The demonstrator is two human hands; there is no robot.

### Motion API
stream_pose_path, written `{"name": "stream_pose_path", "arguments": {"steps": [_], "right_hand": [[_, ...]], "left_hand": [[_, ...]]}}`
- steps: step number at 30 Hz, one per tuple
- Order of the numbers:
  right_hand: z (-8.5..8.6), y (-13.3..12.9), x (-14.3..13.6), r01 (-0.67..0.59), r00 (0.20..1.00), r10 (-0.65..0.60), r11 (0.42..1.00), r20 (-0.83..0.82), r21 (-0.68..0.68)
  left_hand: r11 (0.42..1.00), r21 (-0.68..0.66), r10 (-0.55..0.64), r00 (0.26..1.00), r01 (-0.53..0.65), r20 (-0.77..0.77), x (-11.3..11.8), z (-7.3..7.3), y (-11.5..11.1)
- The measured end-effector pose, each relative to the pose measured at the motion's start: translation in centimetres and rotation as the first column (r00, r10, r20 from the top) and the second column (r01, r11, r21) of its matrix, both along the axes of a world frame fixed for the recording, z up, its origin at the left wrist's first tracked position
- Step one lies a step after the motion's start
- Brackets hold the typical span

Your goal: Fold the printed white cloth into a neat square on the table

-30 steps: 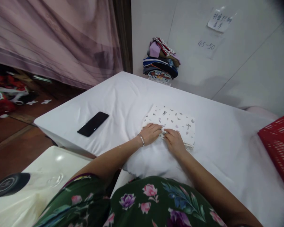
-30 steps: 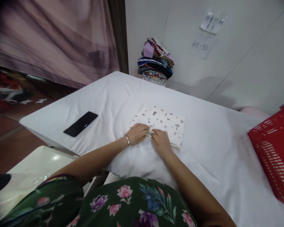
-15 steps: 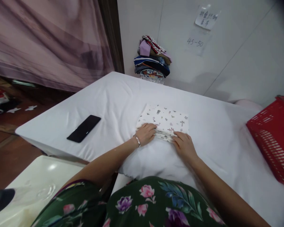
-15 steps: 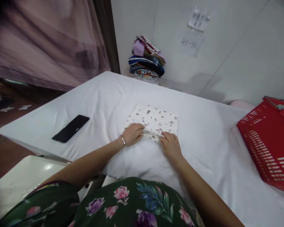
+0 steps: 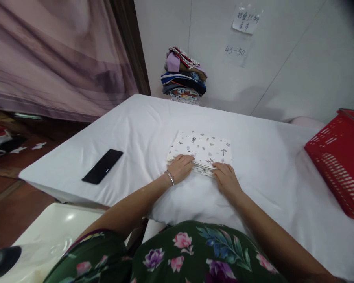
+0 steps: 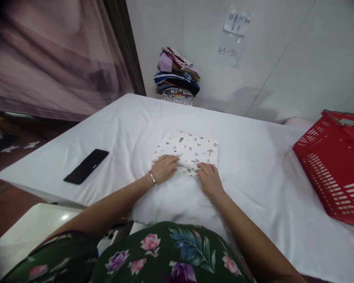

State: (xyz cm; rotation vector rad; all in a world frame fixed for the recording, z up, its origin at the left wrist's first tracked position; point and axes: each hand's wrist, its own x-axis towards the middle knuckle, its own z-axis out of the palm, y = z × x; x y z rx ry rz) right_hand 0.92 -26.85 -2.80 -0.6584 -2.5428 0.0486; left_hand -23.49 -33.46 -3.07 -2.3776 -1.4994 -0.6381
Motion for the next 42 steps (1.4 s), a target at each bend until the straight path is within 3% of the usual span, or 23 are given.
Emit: {"name": "stream_pose_path", "arguments": {"steps": [8, 14, 22, 30, 33, 36, 42], "right_hand": [[-0.1, -0.2, 0.6, 0.022, 1.0, -0.022, 0.999, -0.003, 0.046], [-0.5, -0.2, 1.3, 0.012, 1.0, -0.012, 0.999, -0.015, 0.046], [-0.7, -0.2, 2.5, 0.033, 0.996, -0.032, 0.999, -0.088, 0.008], [-1.1, -0.1, 3.9, 0.053, 0.998, -0.053, 0.999, 0.013, -0.002], [-1.0, -0.1, 4.0, 0.049, 0.999, -0.049, 0.997, 0.0, -0.058], [-0.8, 0.0, 4.0, 0.064, 0.99, -0.08, 0.988, -0.113, -0.14], [-0.9, 0.7, 4.7, 0.161, 0.872, -0.302, 0.92, -0.386, -0.357]], "left_hand": [[0.999, 0.011, -0.03, 0.998, 0.031, -0.054, 2.0, 0.0, 1.1], [0.998, -0.024, -0.065, 0.997, 0.064, -0.038, 2.1, 0.3, 0.6], [0.996, 0.047, -0.079, 0.995, 0.081, -0.055, 2.2, -0.4, 0.7], [0.992, -0.035, -0.127, 0.99, 0.125, -0.062, 3.2, -0.2, 1.3], [0.992, -0.043, -0.12, 0.99, 0.118, -0.069, 3.2, -0.3, 1.3], [0.993, -0.036, -0.117, 0.99, 0.115, -0.076, 3.1, -0.4, 1.2], [0.993, -0.085, -0.088, 0.996, 0.086, -0.019, 3.4, 0.2, 0.8]]}}
